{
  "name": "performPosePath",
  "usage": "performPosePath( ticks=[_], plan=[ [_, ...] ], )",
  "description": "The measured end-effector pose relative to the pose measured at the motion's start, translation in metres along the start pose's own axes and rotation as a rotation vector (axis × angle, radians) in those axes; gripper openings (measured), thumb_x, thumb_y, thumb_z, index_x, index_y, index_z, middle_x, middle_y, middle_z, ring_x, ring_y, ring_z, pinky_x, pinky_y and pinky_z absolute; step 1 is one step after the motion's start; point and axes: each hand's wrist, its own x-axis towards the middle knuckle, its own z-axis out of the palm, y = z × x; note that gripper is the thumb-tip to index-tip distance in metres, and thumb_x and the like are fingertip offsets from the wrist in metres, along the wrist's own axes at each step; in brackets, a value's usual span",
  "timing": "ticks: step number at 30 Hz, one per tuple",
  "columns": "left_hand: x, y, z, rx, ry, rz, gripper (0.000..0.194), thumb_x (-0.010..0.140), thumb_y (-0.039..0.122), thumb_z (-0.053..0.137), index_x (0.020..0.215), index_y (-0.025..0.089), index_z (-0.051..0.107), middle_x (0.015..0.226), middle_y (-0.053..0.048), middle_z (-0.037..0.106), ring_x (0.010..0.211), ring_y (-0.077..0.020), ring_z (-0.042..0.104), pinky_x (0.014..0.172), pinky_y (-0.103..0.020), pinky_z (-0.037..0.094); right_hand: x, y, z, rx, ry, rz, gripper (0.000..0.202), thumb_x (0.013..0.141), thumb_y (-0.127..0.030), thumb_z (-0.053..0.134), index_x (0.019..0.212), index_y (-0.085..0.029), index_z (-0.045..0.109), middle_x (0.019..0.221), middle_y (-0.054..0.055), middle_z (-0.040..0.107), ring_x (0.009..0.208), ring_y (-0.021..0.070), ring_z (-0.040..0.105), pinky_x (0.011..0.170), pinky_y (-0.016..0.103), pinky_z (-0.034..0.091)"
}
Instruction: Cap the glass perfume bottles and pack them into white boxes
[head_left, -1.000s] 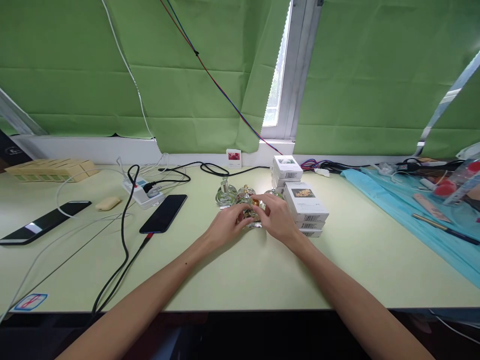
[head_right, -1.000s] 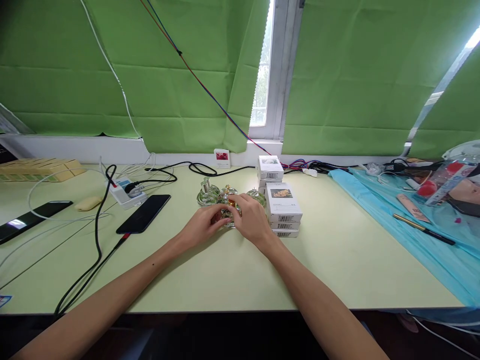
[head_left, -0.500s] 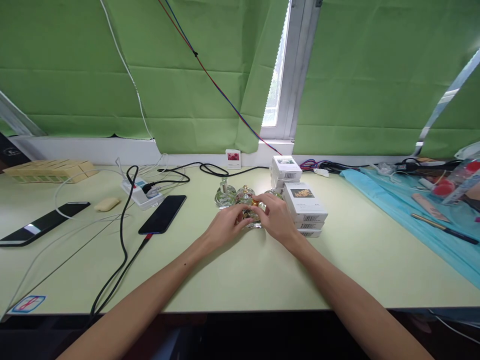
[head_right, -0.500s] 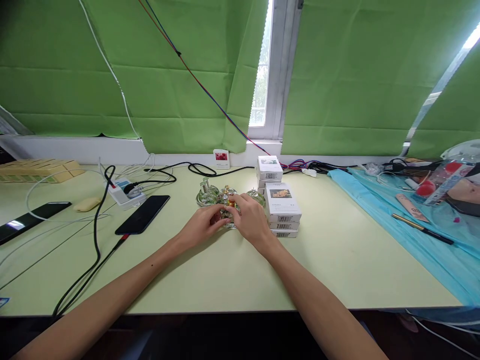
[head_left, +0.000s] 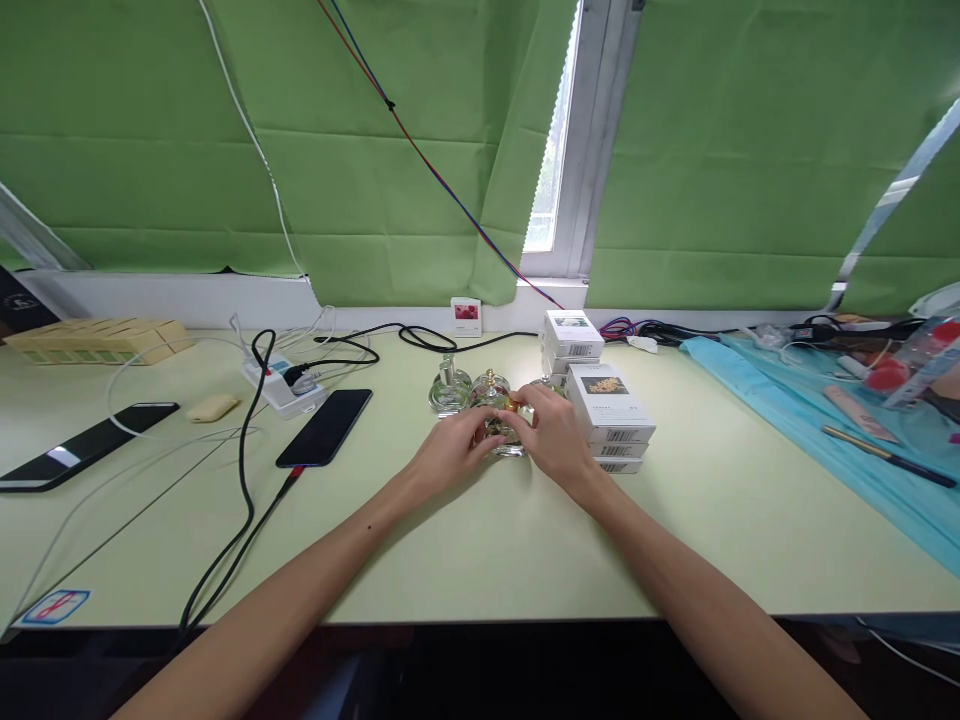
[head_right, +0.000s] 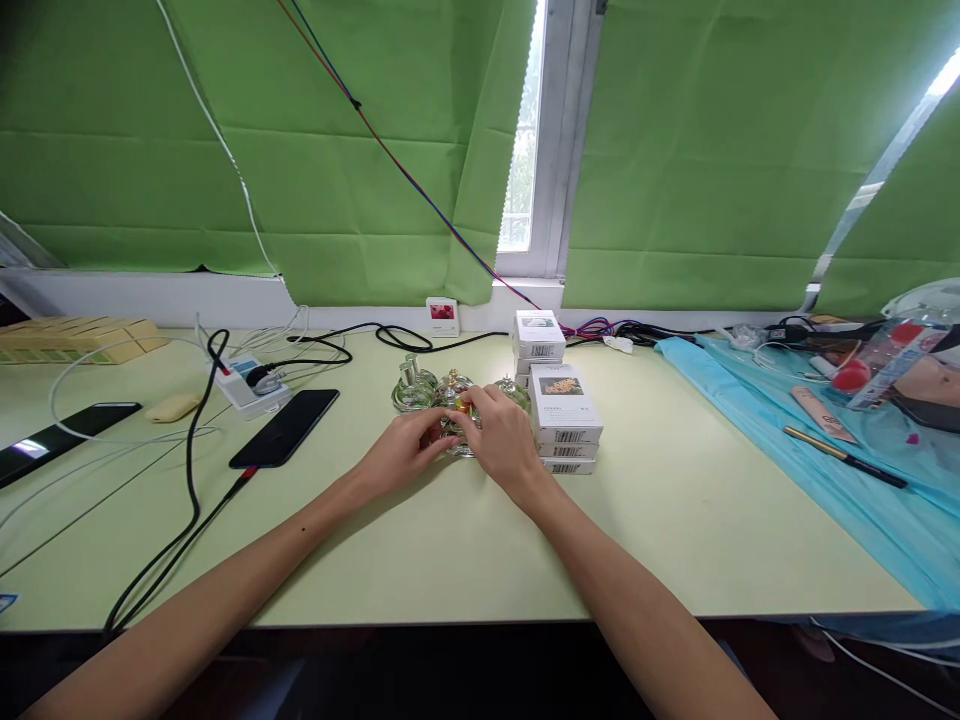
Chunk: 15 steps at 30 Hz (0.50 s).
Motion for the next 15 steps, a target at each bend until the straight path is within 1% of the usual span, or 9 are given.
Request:
performPosePath(
  ticks=[6,10,12,15],
  plan=[
    [-0.0004,0.0017,-0.0016,-0.004,-0.020,-0.028,0.030,0.098,0.042,0.056,0.113,0.020,0.067,0.079,0.000,0.065,0.066,-0.0164,0.056,0.062,-0.028,0.037,-0.0001,-0.0011,-0.0010,-0.030,-0.010,0.014,0.012,0.095,-0.030,0.067,0.089,-0.021,0.062,0.089,0.002,0.068,0.062,0.0143,0.055,0.063,0.028,0.040],
    [0.0000,0.0029,-0.0017,-0.001,-0.028,-0.037,0.029,0.097,0.042,0.056,0.110,0.019,0.067,0.076,0.000,0.063,0.065,-0.0164,0.054,0.061,-0.028,0.036,-0.0004,-0.0009,-0.0007,0.012,0.008,0.010,0.012,0.094,-0.031,0.067,0.090,-0.021,0.064,0.089,0.002,0.070,0.061,0.0139,0.055,0.064,0.028,0.042],
    [0.0003,0.0031,-0.0015,0.002,-0.026,-0.039,0.029,0.097,0.042,0.056,0.112,0.019,0.066,0.075,0.001,0.062,0.065,-0.0161,0.054,0.062,-0.028,0.036,-0.0007,-0.0016,-0.0012,0.056,0.025,0.010,0.011,0.094,-0.030,0.066,0.099,-0.021,0.068,0.092,0.002,0.072,0.057,0.0126,0.052,0.066,0.028,0.043],
    [0.0003,0.0028,-0.0016,0.007,-0.025,-0.037,0.028,0.097,0.041,0.055,0.112,0.020,0.067,0.074,0.001,0.061,0.065,-0.0158,0.053,0.061,-0.028,0.036,-0.0011,-0.0028,-0.0022,0.105,0.025,-0.003,0.025,0.094,-0.025,0.062,0.118,-0.022,0.069,0.096,0.002,0.074,0.053,0.0110,0.049,0.066,0.028,0.045]
  ],
)
